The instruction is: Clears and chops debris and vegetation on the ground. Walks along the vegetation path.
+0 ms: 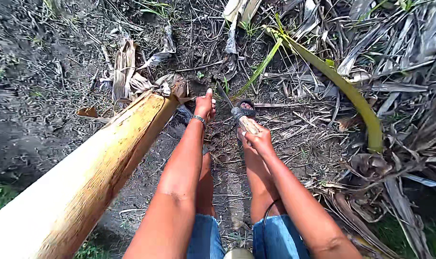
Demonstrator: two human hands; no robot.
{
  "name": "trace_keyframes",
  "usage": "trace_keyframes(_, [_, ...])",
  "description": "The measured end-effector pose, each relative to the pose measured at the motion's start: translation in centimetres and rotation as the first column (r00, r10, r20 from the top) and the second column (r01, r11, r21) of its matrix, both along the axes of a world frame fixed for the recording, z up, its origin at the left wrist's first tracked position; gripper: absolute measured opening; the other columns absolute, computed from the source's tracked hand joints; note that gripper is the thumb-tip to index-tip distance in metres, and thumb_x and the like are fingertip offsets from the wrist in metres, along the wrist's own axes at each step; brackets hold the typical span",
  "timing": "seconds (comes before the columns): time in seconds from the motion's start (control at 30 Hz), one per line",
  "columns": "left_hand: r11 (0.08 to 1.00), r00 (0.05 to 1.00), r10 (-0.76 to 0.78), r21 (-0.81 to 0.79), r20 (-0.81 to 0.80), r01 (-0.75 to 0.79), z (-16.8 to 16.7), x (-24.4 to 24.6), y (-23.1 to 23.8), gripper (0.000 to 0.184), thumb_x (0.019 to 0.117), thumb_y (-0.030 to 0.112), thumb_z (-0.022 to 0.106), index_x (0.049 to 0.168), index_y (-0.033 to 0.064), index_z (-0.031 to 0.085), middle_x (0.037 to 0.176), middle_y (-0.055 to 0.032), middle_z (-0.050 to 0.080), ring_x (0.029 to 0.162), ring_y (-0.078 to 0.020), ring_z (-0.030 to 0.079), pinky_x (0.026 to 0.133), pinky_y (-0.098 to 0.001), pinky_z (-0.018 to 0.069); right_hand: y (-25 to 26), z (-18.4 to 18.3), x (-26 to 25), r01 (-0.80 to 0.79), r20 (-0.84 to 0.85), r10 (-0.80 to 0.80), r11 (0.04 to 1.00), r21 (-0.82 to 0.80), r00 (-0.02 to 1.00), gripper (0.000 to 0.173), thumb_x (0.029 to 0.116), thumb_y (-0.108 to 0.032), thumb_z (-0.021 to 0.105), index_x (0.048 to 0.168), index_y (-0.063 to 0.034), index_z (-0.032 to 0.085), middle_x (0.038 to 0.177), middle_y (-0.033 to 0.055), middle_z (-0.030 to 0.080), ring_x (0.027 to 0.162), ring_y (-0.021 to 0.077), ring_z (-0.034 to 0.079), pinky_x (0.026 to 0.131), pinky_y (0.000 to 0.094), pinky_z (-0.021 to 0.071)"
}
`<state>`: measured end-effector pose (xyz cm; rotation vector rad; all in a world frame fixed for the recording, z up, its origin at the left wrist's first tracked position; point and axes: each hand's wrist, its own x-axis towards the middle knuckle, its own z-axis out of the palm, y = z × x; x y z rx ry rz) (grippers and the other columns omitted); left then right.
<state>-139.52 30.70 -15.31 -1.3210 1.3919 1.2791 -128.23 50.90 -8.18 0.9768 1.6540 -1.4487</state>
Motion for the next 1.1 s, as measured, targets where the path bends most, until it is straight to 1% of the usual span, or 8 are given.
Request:
trace_keyframes(0.37, [0.995, 0.995, 0.099, -0.016, -0.011, -0.099, 2.5, 0.6, 0.0, 0.048, 0.1117, 0.048, 0.034, 0.079, 0.0140, 0.043, 0.054, 0.0041, 0.039, 0.040, -0.0072, 0.037, 0.039, -0.0227, 0.0348, 0.9, 1.3, -1.2, -0.179, -0.046, 0.179, 0.984, 0.001, 0.983, 0.069, 0.0833, -0.006, 0.077, 0.148, -0.0060, 0.054, 0.099, 0.0145, 0.072, 0.062, 0.0167, 0.060, 0.059, 0.0368, 0.0542])
trace_keyframes(0.47, [0.994, 0.994, 0.105, -0.003, -0.024, -0.105, 5.0, 1.0, -0.2, 0.041, 0.1116, 0.039, 0.039, 0.080, 0.0134, 0.045, 0.056, 0.0038, 0.039, 0.041, -0.0081, 0.036, 0.039, -0.0236, 0.0347, 1.0, 5.1, -2.0, -0.539, -0.017, 0.546, 0.832, 0.133, 0.838, 0.069, 0.0838, -0.018, 0.076, 0.149, -0.0077, 0.054, 0.120, 0.0180, 0.072, 0.106, 0.0305, 0.071, 0.096, 0.0538, 0.0562])
trace_keyframes(0.63, [0.981, 0.982, 0.182, 0.072, -0.058, -0.178, 10.0, 3.6, -0.3, 0.042, 0.1100, 0.042, 0.041, 0.076, 0.0174, 0.043, 0.054, 0.0062, 0.036, 0.040, -0.0057, 0.031, 0.039, -0.0206, 0.0303, -2.7, 7.0, -6.7, -0.864, 0.231, 0.833, 0.492, 0.104, 0.502, 0.074, 0.0878, -0.024, 0.068, 0.158, -0.0169, 0.044, 0.118, 0.0200, 0.072, 0.110, 0.0407, 0.068, 0.094, 0.0620, 0.0514])
trace_keyframes(0.7, [0.968, 0.970, 0.244, 0.067, -0.020, -0.242, 11.1, 4.2, 0.0, 0.044, 0.1113, 0.040, 0.040, 0.075, 0.0151, 0.043, 0.053, 0.0044, 0.037, 0.039, -0.0065, 0.031, 0.038, -0.0208, 0.0296, -3.5, 4.9, -7.7, -0.837, 0.240, 0.805, 0.540, 0.085, 0.543, 0.075, 0.0864, -0.024, 0.069, 0.157, -0.0189, 0.044, 0.115, 0.0206, 0.073, 0.110, 0.0407, 0.069, 0.093, 0.0622, 0.0514])
trace_keyframes(0.77, [0.945, 0.947, 0.320, 0.069, -0.007, -0.319, 12.3, 5.0, 0.4, 0.046, 0.1120, 0.037, 0.039, 0.071, 0.0150, 0.041, 0.050, 0.0038, 0.036, 0.037, -0.0069, 0.031, 0.037, -0.0209, 0.0282, -2.3, 3.8, -7.2, -0.654, 0.181, 0.637, 0.755, 0.052, 0.750, 0.074, 0.0842, -0.018, 0.074, 0.154, -0.0159, 0.050, 0.120, 0.0208, 0.071, 0.110, 0.0377, 0.069, 0.096, 0.0594, 0.0532])
trace_keyframes(0.87, [0.879, 0.882, 0.470, 0.095, -0.018, -0.467, 14.3, 4.2, 0.7, 0.046, 0.1131, 0.034, 0.036, 0.072, 0.0161, 0.040, 0.050, 0.0050, 0.035, 0.037, -0.0066, 0.031, 0.036, -0.0209, 0.0292, 1.4, 5.7, -7.6, -0.356, 0.018, 0.356, 0.934, -0.013, 0.934, 0.069, 0.0806, -0.007, 0.076, 0.147, -0.0045, 0.055, 0.117, 0.0187, 0.071, 0.083, 0.0238, 0.070, 0.074, 0.0430, 0.0593])
trace_keyframes(0.97, [0.748, 0.760, 0.650, 0.178, 0.000, -0.640, 16.6, 1.5, 0.7, 0.039, 0.1130, 0.033, 0.030, 0.082, 0.0143, 0.046, 0.054, 0.0039, 0.042, 0.040, -0.0064, 0.039, 0.038, -0.0196, 0.0348, 4.9, 11.2, -10.8, -0.496, -0.056, 0.499, 0.866, 0.062, 0.865, 0.071, 0.0816, -0.012, 0.075, 0.149, -0.0058, 0.054, 0.129, 0.0160, 0.070, 0.115, 0.0232, 0.069, 0.104, 0.0429, 0.0540])
trace_keyframes(1.1, [0.675, 0.706, 0.707, 0.340, -0.044, -0.655, 18.5, -4.0, 1.3, 0.043, 0.1129, 0.036, 0.028, 0.079, 0.0150, 0.046, 0.057, 0.0026, 0.046, 0.045, -0.0087, 0.045, 0.044, -0.0207, 0.0393, 4.6, 13.0, -18.6, -0.718, -0.040, 0.774, 0.604, 0.347, 0.632, 0.072, 0.0881, -0.020, 0.073, 0.155, -0.0146, 0.048, 0.118, 0.0237, 0.072, 0.106, 0.0438, 0.070, 0.091, 0.0659, 0.0522])
